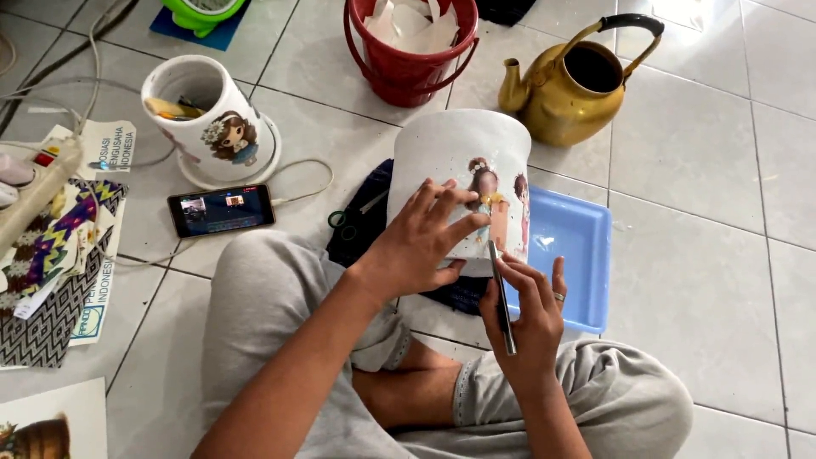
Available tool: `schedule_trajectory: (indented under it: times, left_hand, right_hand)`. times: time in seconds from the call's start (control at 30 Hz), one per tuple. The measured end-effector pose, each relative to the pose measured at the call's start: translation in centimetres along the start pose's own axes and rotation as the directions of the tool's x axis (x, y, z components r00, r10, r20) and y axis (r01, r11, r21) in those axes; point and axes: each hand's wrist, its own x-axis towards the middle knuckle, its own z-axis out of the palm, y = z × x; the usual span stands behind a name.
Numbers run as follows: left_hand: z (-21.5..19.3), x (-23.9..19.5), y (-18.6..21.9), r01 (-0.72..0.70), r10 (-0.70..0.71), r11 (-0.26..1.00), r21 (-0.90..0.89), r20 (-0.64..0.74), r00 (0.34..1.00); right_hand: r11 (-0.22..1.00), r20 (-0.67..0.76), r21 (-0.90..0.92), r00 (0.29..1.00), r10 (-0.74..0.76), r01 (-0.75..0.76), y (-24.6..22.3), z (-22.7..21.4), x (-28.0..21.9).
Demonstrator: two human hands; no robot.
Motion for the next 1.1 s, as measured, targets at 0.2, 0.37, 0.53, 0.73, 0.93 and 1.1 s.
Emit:
schedule_trajectory:
  times: [0.2,0.37,0.53,0.73,0.93,1.1]
  left_hand:
    - [0.2,-0.1,0.1,0.007,-0.007,1.0,-0.013,0.015,1.0]
    - [-0.1,-0.1,0.1,0.015,-0.015,1.0,-0.012,0.02,1.0]
    - [-0.1,-0.1,0.1,0.015,-0.016,1.0,0.012,0.017,1.0]
    - [-0.1,-0.3,0.0,0.008,-0.007,1.0,-0.015,0.023,1.0]
    - [-0.1,-0.8,-0.3,0.011,-0.011,1.0,-0.014,-0.013,1.0]
    - [-0.3,-1.1,-0.6,0.003,-0.003,1.0,0.003,-0.038,0.999]
  right_hand:
    - [1.0,0.021,-0.011,1.0,-0.01,0.01,-0.4,-0.3,0.0]
    - [1.0,0.018,0.001,1.0,-0.023,0.023,-0.4,-0.4,0.0]
    - [0.999,0.04,0.025,0.998,-0.037,0.036,0.0,-0.6,-0.2]
    - [0.997,0.055,0.06,0.997,-0.058,0.055,0.3,-0.8,-0.2]
    - [0.995,0.084,0.074,0.994,-0.074,0.067,1.0,-0.8,-0.3]
    - [0.989,0.111,0.143,0.992,-0.061,0.044,0.8,-0.7,-0.2]
